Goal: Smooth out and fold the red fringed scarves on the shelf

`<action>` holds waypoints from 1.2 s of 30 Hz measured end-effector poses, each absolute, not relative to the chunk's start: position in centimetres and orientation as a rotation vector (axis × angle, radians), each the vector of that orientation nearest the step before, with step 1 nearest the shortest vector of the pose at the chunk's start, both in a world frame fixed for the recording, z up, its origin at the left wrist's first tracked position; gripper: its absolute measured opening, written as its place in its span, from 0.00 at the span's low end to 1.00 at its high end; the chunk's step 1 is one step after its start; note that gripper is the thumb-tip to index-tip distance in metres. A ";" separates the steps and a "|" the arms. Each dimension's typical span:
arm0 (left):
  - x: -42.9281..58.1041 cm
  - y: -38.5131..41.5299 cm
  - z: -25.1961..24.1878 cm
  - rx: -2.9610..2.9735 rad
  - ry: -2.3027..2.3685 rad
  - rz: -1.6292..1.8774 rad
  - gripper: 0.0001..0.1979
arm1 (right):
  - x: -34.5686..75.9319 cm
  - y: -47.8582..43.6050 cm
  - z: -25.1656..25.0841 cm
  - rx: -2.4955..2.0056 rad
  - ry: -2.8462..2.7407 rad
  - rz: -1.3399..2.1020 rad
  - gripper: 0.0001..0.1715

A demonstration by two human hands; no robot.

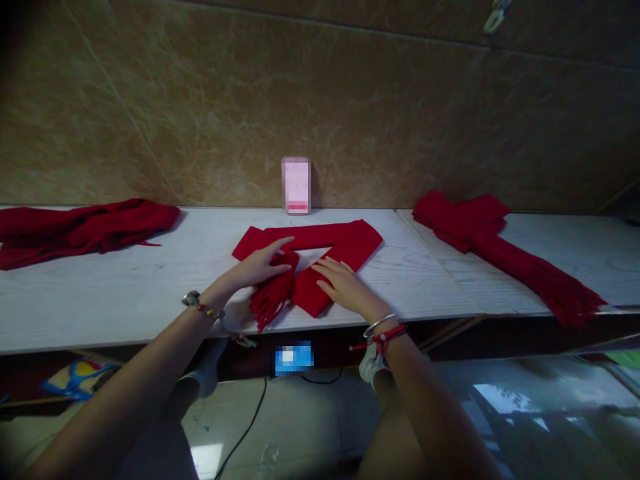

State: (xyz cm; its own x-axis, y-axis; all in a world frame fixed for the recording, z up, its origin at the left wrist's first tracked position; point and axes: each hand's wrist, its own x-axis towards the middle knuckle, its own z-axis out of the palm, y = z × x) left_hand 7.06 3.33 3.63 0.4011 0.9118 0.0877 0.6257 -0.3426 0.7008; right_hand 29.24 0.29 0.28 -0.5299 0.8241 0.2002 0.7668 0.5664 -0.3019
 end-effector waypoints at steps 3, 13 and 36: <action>6.4 2.6 2.2 1.974 1.300 0.808 0.39 | 28.7 0.3 0.2 -1.348 -2.489 0.223 0.24; 2.8 0.3 3.2 1.987 1.498 0.757 0.31 | 25.0 -0.2 -0.7 -1.245 -2.501 0.139 0.24; 0.4 0.9 5.4 1.515 1.440 1.288 0.30 | 21.9 0.3 1.3 -1.188 -2.599 0.184 0.22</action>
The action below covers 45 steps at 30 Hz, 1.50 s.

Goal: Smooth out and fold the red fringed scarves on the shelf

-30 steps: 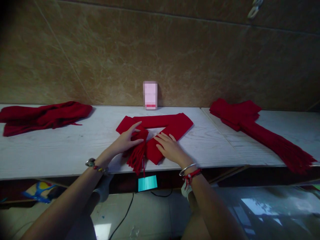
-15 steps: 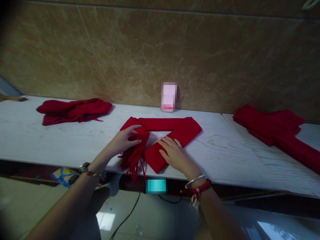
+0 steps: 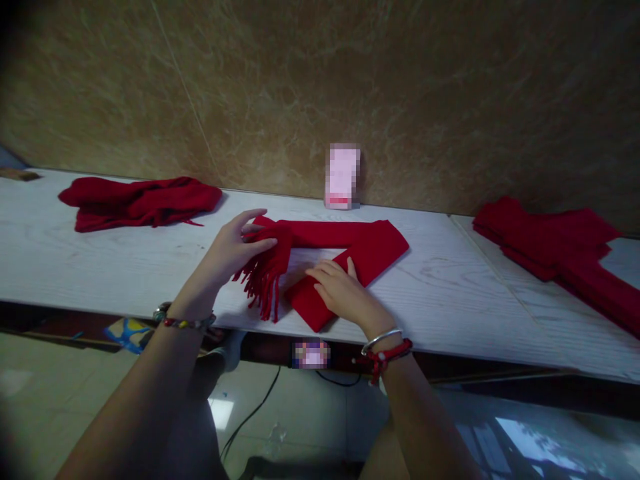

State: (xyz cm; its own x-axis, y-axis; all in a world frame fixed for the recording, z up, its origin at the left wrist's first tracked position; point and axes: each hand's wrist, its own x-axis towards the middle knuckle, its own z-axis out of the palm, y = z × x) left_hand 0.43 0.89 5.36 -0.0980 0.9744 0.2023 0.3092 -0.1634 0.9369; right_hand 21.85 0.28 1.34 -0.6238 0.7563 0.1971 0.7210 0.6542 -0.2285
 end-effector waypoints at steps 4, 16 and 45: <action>0.9 0.6 5.8 1.519 1.485 1.140 0.35 | 21.7 0.5 2.0 -1.147 -2.580 0.195 0.13; 1.5 1.5 4.8 1.791 1.727 0.774 0.29 | 22.3 0.7 1.5 -1.123 -2.599 0.205 0.14; 2.2 0.1 6.7 1.841 1.739 0.961 0.16 | 26.2 -2.3 -0.1 -0.773 -2.225 -0.195 0.13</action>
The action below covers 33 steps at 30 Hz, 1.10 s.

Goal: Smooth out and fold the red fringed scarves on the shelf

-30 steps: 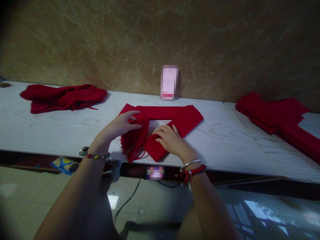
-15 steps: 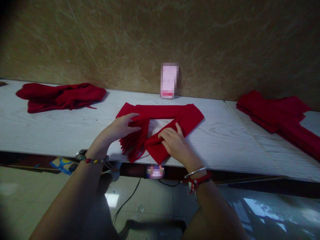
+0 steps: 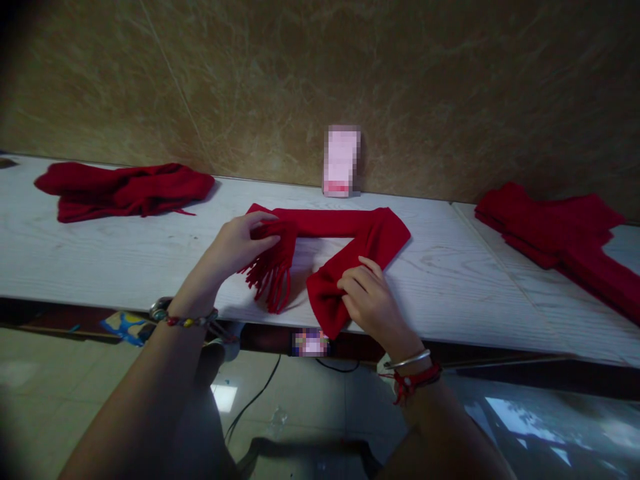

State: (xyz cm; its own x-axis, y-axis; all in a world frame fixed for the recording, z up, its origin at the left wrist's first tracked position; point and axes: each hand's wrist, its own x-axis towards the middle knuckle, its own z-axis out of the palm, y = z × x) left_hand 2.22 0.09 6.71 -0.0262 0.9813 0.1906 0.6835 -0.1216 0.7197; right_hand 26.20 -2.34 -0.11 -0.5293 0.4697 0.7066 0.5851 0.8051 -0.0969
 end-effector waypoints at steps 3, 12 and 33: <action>2.2 0.2 6.7 1.869 1.746 0.995 0.16 | 27.3 -2.9 0.0 -0.743 -2.202 -0.250 0.16; 2.8 0.6 6.0 1.875 1.697 0.995 0.16 | 29.6 -3.3 1.5 -0.790 -2.077 -0.562 0.22; 3.3 1.0 5.7 1.932 1.707 0.926 0.16 | 28.3 -3.3 1.6 -0.676 -2.139 -0.571 0.26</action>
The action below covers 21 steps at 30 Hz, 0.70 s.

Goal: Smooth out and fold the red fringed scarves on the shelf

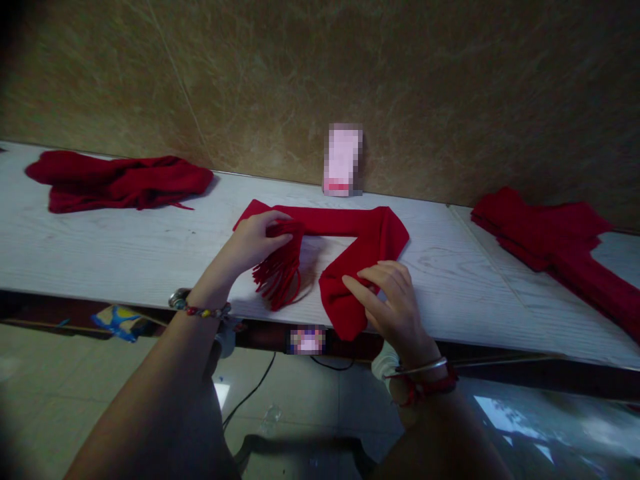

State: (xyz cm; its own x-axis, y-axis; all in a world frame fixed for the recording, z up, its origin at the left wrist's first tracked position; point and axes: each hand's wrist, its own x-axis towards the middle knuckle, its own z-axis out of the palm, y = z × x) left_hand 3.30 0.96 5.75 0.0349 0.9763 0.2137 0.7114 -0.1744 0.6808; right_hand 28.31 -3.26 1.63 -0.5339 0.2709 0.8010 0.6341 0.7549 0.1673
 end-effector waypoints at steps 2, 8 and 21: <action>3.4 0.9 5.7 1.937 1.699 0.921 0.15 | 28.2 -3.1 1.9 -0.675 -2.037 -0.612 0.25; 3.1 1.0 5.4 1.905 1.668 1.082 0.15 | 29.5 -2.6 3.3 -0.718 -1.795 -0.739 0.22; 9.3 2.6 5.6 1.591 0.919 0.859 0.08 | 26.7 -1.6 3.9 -0.898 -1.988 -0.078 0.11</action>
State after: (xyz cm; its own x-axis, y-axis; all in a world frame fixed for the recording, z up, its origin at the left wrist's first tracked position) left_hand 9.30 2.60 5.58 0.4455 0.8924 0.0721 0.1328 -0.1455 0.9804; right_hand 26.75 -1.62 3.93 -0.3078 0.5605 0.7688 0.6193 0.7315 -0.2854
